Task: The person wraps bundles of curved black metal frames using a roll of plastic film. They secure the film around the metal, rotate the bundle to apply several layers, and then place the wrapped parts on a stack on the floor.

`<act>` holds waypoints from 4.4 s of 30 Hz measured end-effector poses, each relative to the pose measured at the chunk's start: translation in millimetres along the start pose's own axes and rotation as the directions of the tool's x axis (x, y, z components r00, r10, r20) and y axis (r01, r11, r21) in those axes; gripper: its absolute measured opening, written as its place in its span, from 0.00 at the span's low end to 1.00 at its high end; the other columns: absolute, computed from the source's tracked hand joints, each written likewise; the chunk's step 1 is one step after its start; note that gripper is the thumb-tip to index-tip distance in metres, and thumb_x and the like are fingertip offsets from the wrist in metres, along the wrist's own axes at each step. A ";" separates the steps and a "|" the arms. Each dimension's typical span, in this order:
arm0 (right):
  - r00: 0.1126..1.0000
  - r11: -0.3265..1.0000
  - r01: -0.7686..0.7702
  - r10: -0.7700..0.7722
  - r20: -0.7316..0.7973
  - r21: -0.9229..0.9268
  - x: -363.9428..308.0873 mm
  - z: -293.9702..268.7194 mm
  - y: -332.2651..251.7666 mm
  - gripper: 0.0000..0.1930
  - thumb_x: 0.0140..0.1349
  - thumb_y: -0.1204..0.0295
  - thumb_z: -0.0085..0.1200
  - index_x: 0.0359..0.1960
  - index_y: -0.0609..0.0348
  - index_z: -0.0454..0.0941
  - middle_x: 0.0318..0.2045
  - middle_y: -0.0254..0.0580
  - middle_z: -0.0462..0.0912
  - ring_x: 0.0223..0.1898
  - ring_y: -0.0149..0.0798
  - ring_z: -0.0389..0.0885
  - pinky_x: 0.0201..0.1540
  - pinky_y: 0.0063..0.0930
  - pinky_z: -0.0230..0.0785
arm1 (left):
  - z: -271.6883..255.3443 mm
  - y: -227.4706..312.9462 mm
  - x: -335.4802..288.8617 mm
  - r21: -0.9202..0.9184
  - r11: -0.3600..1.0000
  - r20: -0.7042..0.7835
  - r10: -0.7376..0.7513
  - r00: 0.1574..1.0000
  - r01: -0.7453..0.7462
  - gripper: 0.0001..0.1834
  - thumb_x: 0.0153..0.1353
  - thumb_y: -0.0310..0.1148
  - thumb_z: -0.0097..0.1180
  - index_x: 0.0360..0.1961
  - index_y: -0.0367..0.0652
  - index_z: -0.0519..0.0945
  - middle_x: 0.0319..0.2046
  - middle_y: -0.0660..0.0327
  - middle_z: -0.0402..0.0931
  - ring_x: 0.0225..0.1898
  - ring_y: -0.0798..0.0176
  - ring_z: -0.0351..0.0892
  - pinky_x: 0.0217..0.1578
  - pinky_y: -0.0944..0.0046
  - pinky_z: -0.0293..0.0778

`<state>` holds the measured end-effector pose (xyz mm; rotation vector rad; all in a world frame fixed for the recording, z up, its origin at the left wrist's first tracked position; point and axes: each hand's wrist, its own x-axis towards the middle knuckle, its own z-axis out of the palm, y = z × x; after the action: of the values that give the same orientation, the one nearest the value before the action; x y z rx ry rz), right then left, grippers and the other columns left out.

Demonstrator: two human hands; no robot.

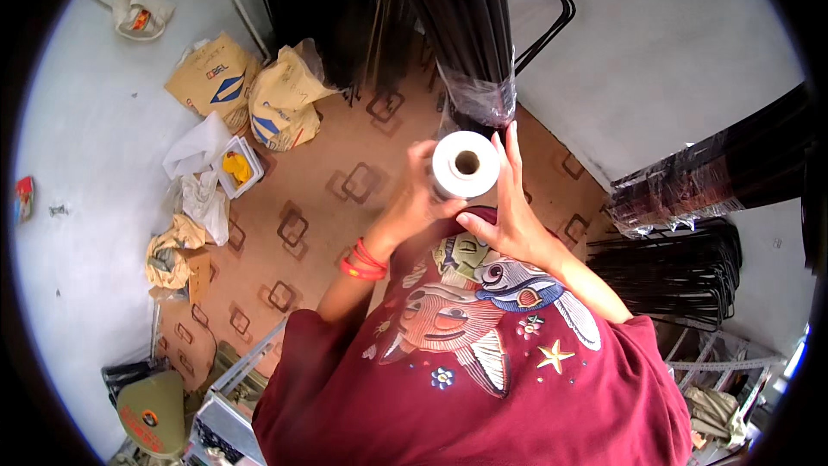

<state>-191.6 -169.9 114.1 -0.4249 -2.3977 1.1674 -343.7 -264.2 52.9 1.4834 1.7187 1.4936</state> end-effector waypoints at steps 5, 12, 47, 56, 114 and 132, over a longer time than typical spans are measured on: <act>0.961 0.966 -0.129 0.178 -0.214 0.223 -27.7 0.2 24.0 0.40 0.42 0.73 0.63 0.56 0.69 0.52 0.58 0.63 0.51 0.61 0.51 0.54 0.59 0.38 0.51 | 53.6 5.5 -18.2 -0.189 0.976 0.183 -0.070 0.981 0.105 0.43 0.56 0.55 0.48 0.62 0.34 0.49 0.61 0.46 0.48 0.63 0.47 0.49 0.61 0.54 0.47; 0.887 0.739 -0.398 0.462 0.022 0.544 -70.9 -47.2 53.3 0.44 0.32 0.65 0.69 0.54 0.62 0.57 0.47 0.44 0.64 0.51 0.37 0.65 0.54 0.29 0.58 | 56.6 38.4 16.7 0.040 0.996 0.323 0.058 0.945 -0.074 0.42 0.54 0.64 0.39 0.61 0.42 0.60 0.54 0.46 0.57 0.58 0.47 0.59 0.57 0.55 0.56; 0.935 0.679 -0.342 0.174 0.310 0.650 151.5 -23.1 134.6 0.24 0.47 0.63 0.59 0.45 0.63 0.74 0.40 0.44 0.79 0.37 0.33 0.77 0.40 0.27 0.70 | 61.4 -7.6 104.2 0.279 0.960 -0.572 0.183 0.800 -0.020 0.28 0.55 0.39 0.54 0.55 0.37 0.64 0.50 0.50 0.68 0.50 0.51 0.68 0.52 0.59 0.63; 0.758 0.509 -0.429 -0.247 0.604 0.746 176.1 7.5 77.0 0.19 0.52 0.72 0.58 0.47 0.62 0.72 0.42 0.40 0.77 0.42 0.28 0.74 0.46 0.19 0.67 | 5.9 -34.8 69.2 -0.866 0.441 -0.141 -0.666 0.732 0.235 0.31 0.57 0.30 0.50 0.61 0.46 0.54 0.48 0.59 0.67 0.51 0.62 0.66 0.52 0.63 0.64; 0.971 0.946 -0.237 0.230 0.057 0.219 73.6 -59.5 187.5 0.25 0.61 0.56 0.43 0.54 0.62 0.67 0.47 0.45 0.73 0.48 0.37 0.71 0.52 0.31 0.65 | 102.2 -1.7 103.2 -0.635 0.728 0.027 -0.314 0.949 0.258 0.34 0.65 0.55 0.26 0.57 0.36 0.63 0.53 0.57 0.66 0.54 0.63 0.62 0.56 0.67 0.54; 0.852 0.549 -0.479 0.103 0.513 0.685 130.1 3.2 127.2 0.25 0.61 0.56 0.45 0.54 0.61 0.66 0.50 0.44 0.71 0.52 0.39 0.68 0.54 0.34 0.62 | 30.9 -88.5 45.2 -0.705 0.708 -0.270 -0.320 0.908 0.040 0.37 0.54 0.43 0.57 0.61 0.45 0.55 0.56 0.58 0.62 0.58 0.61 0.59 0.58 0.61 0.55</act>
<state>-294.4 -37.5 43.3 -0.2894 -1.8017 2.5591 -371.7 -197.5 -21.9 0.6333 1.1910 2.0846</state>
